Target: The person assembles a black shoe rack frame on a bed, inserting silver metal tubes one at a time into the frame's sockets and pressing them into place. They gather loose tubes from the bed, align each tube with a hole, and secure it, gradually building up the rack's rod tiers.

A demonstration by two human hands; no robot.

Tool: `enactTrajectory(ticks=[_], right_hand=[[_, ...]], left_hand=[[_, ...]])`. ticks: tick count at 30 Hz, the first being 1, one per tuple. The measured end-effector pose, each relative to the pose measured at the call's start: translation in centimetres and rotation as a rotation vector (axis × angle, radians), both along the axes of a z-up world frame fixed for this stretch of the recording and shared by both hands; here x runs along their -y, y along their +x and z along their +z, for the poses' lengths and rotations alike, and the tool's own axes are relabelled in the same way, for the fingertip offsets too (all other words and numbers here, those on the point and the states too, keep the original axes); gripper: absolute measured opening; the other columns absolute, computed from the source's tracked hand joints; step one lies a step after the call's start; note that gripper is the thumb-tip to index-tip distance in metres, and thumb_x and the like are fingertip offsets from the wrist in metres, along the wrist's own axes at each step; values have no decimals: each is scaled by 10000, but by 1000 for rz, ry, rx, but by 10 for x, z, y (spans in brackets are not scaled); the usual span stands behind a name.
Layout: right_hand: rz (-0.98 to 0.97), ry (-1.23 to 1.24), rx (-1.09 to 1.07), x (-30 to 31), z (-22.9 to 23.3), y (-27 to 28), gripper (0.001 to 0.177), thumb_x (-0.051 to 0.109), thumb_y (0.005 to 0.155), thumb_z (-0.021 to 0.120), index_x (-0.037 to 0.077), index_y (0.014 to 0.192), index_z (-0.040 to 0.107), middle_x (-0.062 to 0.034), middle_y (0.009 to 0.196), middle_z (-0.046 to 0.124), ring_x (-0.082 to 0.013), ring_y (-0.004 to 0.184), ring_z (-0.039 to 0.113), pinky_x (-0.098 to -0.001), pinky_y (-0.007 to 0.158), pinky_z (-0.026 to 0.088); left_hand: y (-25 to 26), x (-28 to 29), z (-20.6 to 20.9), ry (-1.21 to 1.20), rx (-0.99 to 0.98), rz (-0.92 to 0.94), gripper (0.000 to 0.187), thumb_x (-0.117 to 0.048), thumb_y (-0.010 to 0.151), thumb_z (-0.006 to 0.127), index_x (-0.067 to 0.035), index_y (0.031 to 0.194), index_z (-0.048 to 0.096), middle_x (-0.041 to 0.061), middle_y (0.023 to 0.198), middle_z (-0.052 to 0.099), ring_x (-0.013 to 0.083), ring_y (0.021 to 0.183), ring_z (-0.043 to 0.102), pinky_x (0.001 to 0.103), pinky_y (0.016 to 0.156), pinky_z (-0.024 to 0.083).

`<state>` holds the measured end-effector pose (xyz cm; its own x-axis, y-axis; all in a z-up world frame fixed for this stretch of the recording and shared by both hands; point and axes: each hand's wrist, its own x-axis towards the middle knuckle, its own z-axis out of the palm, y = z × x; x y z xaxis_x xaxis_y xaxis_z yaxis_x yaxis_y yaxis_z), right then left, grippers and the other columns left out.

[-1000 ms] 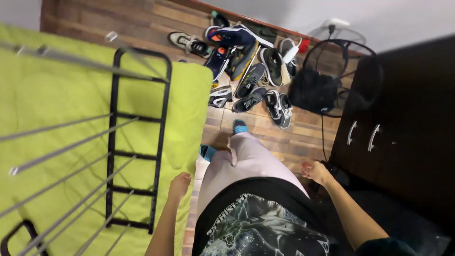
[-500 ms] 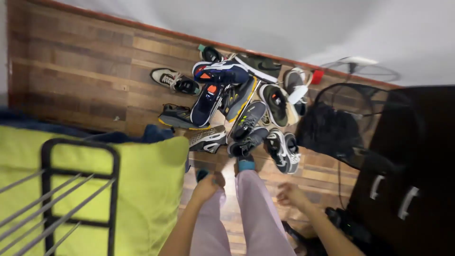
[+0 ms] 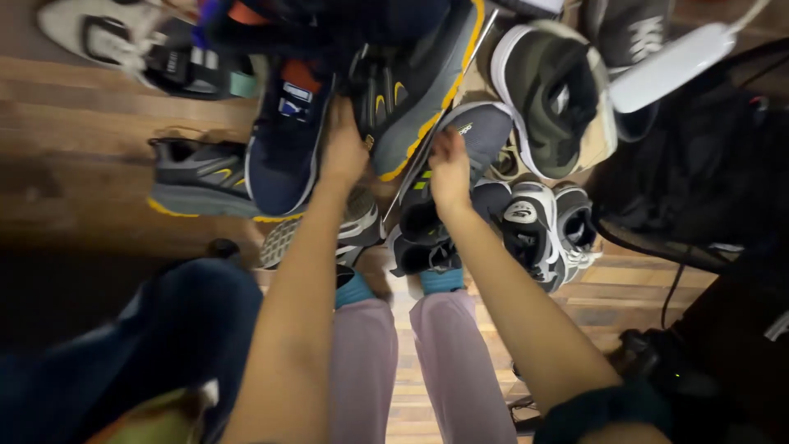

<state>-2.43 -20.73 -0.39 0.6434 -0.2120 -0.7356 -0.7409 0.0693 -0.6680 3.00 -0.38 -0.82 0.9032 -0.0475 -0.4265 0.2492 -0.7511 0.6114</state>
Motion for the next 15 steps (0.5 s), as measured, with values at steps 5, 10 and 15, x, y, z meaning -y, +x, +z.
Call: enactTrajectory(ticks=[5,10,15], right_hand=[[-134,-197,141,-46,-7,43,705,-127,856,446,4,1542,359,-188,1453,611,-304,1361,581,-350,1144,411],[-199,-276,414,-29,-13,44,808,-196,864,450,28,1608,227,-197,1584,456,-300,1435,514,-356,1213,408],[-79,-375,250,-16,8,42,740,-151,955,511,51,1603,218,-191,1524,542,-285,1386,576,-346,1150,444]], left_hand=[[7,-28,-30,138,38,-240,798,120,825,576,-11,1564,306,175,1709,249,395,1550,281,389,1268,304],[10,-29,-42,261,140,-224,700,36,953,551,-118,1595,320,180,1642,324,408,1465,350,459,1231,282],[4,-29,-56,247,146,-250,741,56,892,529,-129,1577,317,190,1511,449,405,1393,441,491,1206,321]])
